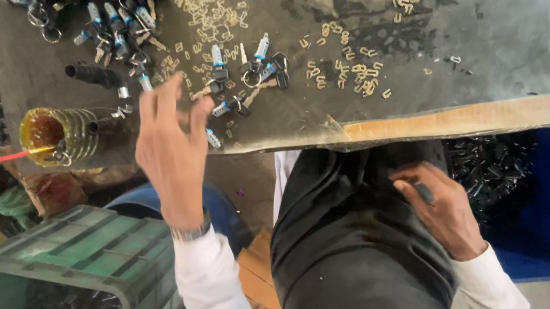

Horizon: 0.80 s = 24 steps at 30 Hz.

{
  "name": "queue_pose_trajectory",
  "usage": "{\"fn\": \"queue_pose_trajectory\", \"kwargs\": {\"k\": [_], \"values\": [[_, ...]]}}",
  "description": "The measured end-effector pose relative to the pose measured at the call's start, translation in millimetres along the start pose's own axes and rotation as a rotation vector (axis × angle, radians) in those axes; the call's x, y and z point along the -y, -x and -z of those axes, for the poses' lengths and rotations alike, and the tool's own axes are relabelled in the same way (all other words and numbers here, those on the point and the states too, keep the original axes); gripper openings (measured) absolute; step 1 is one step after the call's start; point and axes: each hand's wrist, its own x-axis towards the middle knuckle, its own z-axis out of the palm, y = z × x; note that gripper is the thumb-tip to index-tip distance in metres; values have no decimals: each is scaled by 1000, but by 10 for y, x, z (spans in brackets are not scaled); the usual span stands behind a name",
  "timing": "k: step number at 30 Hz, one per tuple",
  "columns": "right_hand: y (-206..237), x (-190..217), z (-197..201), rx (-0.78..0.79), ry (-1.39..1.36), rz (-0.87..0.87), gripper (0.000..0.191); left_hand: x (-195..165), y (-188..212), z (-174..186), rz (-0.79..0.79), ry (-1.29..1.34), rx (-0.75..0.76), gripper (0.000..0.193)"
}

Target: The person sits at a workbench assembling padlock cylinder components, picking small pin and spring parts and pressing them into a lock cylinder housing by hand, then placing finished cylinders aside and arranging black cylinder housings on the table.

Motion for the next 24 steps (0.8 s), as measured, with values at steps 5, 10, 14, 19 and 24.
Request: {"fn": "queue_pose_trajectory", "kwargs": {"k": [5, 10, 14, 19, 24], "values": [[-188, 89, 2, 48, 52, 148, 15, -41, 156, -85, 243, 37, 123, 65], [-396, 304, 22, 206, 108, 386, 13, -111, 122, -316, 136, 287, 32, 63], [-427, 422, -2, 221, 96, 536, 14, -221, 110, -360, 69, 231, -8, 69], [-389, 491, -136, 285, 1, 547, 16, -247, 183, -389, 133, 178, -22, 56], [-366, 667, -146, 213, -203, 568, 21, -398, 281, -234, 104, 353, -232, 33]]}}
